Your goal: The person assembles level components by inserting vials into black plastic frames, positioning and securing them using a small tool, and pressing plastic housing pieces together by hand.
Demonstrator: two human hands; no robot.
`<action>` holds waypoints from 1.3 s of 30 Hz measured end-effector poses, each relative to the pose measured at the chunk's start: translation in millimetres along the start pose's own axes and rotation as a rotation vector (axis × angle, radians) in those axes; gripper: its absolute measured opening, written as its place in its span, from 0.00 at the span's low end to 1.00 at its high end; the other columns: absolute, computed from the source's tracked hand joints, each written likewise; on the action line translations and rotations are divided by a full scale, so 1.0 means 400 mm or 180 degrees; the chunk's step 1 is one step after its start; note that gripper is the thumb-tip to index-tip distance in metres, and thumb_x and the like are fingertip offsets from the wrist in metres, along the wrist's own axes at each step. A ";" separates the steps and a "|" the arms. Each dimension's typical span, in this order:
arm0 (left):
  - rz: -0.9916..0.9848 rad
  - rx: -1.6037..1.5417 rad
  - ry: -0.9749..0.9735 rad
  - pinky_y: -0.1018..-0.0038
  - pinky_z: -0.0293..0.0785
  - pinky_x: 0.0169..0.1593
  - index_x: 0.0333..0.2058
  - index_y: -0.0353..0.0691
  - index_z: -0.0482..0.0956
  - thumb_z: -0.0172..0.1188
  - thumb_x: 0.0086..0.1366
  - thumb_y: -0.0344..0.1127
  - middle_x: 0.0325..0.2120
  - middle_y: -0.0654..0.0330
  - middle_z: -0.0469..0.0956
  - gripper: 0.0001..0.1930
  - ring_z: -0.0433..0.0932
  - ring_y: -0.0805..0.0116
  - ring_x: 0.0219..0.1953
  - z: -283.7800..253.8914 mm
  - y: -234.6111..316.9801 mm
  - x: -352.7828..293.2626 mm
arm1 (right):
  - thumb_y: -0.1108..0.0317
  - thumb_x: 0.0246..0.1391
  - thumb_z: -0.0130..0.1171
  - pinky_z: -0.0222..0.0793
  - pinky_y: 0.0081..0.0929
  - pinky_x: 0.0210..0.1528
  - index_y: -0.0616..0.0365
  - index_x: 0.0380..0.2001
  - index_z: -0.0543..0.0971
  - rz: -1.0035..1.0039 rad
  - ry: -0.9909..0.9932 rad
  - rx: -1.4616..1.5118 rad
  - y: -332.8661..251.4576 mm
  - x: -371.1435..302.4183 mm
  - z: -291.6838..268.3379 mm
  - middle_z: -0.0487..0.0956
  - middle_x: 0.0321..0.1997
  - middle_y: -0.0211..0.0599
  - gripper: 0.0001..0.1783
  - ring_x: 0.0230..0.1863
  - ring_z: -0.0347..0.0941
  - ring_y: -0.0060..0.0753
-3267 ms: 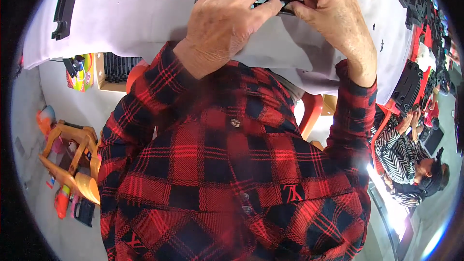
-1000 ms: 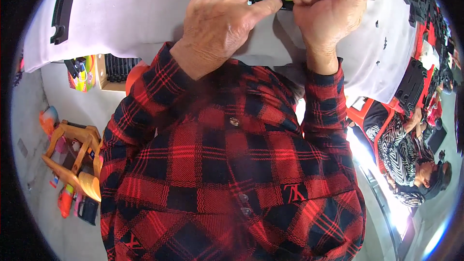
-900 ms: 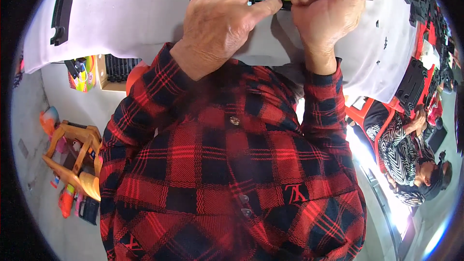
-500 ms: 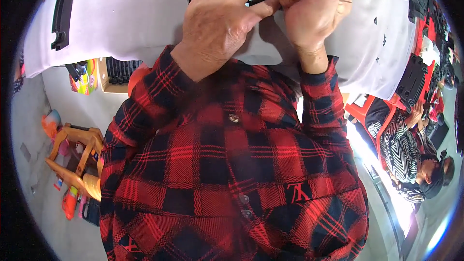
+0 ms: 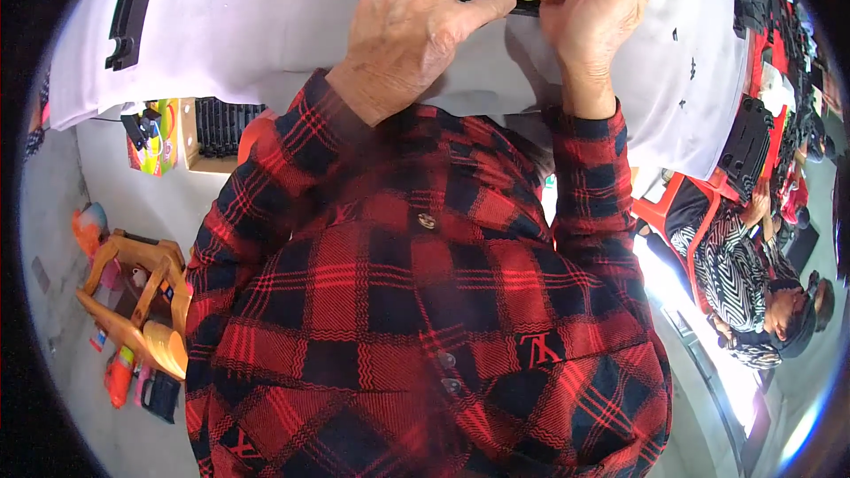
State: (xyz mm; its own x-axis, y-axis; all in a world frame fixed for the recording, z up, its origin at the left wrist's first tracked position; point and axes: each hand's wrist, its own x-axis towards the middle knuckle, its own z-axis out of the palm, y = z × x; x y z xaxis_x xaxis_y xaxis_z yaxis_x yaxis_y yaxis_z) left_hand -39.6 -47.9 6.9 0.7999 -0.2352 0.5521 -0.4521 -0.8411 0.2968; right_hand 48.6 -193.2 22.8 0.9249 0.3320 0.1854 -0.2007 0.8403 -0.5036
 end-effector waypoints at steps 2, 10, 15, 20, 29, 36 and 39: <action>-0.0094 -0.0032 -0.0109 0.68 0.73 0.38 0.43 0.55 0.87 0.60 0.56 0.31 0.36 0.67 0.76 0.16 0.77 0.65 0.36 -0.003 0.004 -0.003 | 0.45 0.74 0.37 0.46 0.23 0.17 0.51 0.17 0.62 -0.0033 -0.0111 0.0143 0.002 0.001 -0.008 0.54 0.14 0.23 0.32 0.14 0.47 0.19; 0.0259 0.0117 0.0701 0.68 0.72 0.35 0.43 0.53 0.85 0.59 0.58 0.31 0.35 0.64 0.75 0.15 0.76 0.64 0.34 0.075 -0.038 -0.011 | 0.46 0.75 0.37 0.42 0.23 0.16 0.49 0.16 0.59 -0.0181 0.0500 -0.1702 0.001 -0.006 0.021 0.52 0.12 0.22 0.31 0.13 0.42 0.19; -0.0219 0.0084 -0.0376 0.68 0.73 0.39 0.44 0.57 0.86 0.59 0.56 0.30 0.36 0.68 0.76 0.18 0.77 0.66 0.37 -0.013 0.010 0.006 | 0.47 0.75 0.37 0.41 0.24 0.15 0.48 0.15 0.58 -0.0155 0.0193 -0.0329 0.002 -0.002 0.007 0.51 0.11 0.22 0.32 0.12 0.41 0.19; -0.0219 0.0146 -0.0525 0.68 0.74 0.40 0.45 0.59 0.85 0.59 0.54 0.29 0.38 0.68 0.76 0.20 0.77 0.65 0.39 -0.014 0.008 0.003 | 0.47 0.75 0.37 0.41 0.24 0.15 0.48 0.14 0.58 -0.0207 0.1046 -0.1616 0.014 -0.002 0.036 0.52 0.11 0.22 0.32 0.12 0.40 0.19; 0.0736 0.0141 0.1733 0.71 0.70 0.32 0.42 0.51 0.85 0.59 0.57 0.32 0.33 0.61 0.73 0.14 0.74 0.66 0.31 0.120 -0.054 -0.011 | 0.48 0.74 0.38 0.42 0.23 0.15 0.48 0.14 0.59 -0.0117 0.0131 0.0708 0.020 -0.004 0.012 0.53 0.11 0.23 0.31 0.12 0.42 0.19; 0.0720 -0.0081 0.1640 0.70 0.71 0.33 0.43 0.52 0.85 0.58 0.57 0.33 0.34 0.60 0.73 0.15 0.75 0.65 0.32 0.119 -0.053 -0.013 | 0.48 0.74 0.39 0.43 0.23 0.15 0.49 0.14 0.59 -0.0372 0.0352 -0.1974 0.013 -0.005 0.021 0.53 0.11 0.23 0.31 0.11 0.43 0.20; 0.0715 -0.0015 0.1667 0.69 0.70 0.33 0.43 0.52 0.85 0.58 0.57 0.33 0.34 0.60 0.73 0.15 0.74 0.64 0.32 0.114 -0.053 -0.011 | 0.48 0.74 0.38 0.44 0.23 0.15 0.49 0.14 0.59 -0.0353 0.0455 -0.2031 0.013 -0.005 0.026 0.54 0.10 0.24 0.32 0.11 0.44 0.20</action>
State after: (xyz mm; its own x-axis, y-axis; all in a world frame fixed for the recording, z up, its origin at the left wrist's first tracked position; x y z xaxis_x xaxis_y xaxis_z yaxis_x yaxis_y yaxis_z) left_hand -15.6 -51.1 -37.5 0.3821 -0.1341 0.9143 -0.5913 -0.7959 0.1304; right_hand 42.2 -185.1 28.6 0.9716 0.1611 0.1733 0.0882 0.4330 -0.8970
